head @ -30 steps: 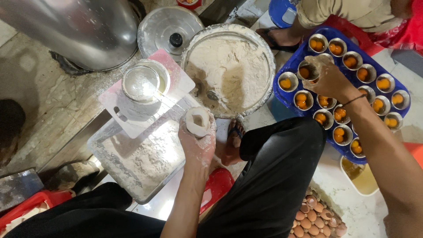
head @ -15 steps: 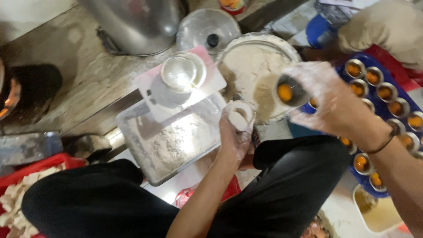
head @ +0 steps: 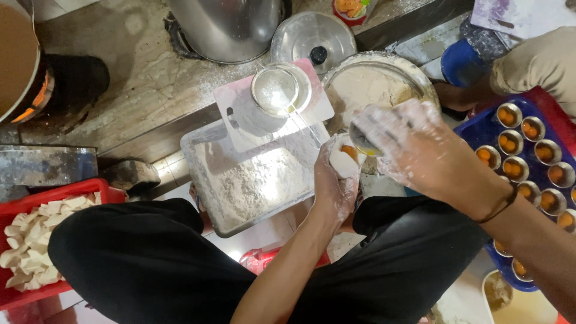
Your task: The person shapes dough by hand, fills it with egg yolk, and seals it before placing it into a large pot of water.
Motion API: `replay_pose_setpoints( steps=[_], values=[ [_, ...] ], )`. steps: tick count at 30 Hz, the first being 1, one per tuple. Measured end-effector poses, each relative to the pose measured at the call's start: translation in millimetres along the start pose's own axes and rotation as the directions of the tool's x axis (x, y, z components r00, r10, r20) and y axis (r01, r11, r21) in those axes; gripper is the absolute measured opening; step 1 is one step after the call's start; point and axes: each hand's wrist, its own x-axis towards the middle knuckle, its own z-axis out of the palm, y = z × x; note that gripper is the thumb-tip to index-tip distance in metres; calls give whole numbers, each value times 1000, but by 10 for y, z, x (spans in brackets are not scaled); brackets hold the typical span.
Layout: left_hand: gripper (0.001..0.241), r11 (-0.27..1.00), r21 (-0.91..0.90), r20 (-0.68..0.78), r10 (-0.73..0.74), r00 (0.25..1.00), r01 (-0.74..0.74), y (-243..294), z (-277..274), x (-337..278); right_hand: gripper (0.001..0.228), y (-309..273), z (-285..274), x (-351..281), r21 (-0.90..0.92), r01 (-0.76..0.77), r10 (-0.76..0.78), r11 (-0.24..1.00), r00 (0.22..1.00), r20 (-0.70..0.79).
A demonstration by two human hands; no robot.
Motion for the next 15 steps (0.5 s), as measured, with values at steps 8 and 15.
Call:
replay_pose_setpoints(
  steps=[8,15],
  values=[
    [23,998,-1,26,-71,997,71,-58,56,-41,84,139,-289,25,733,-374,290,568,924,248],
    [21,990,99,115,-112,987,100,-329,-27,179,66,424,-484,15,723,-639,424,263,750,508]
  ],
)
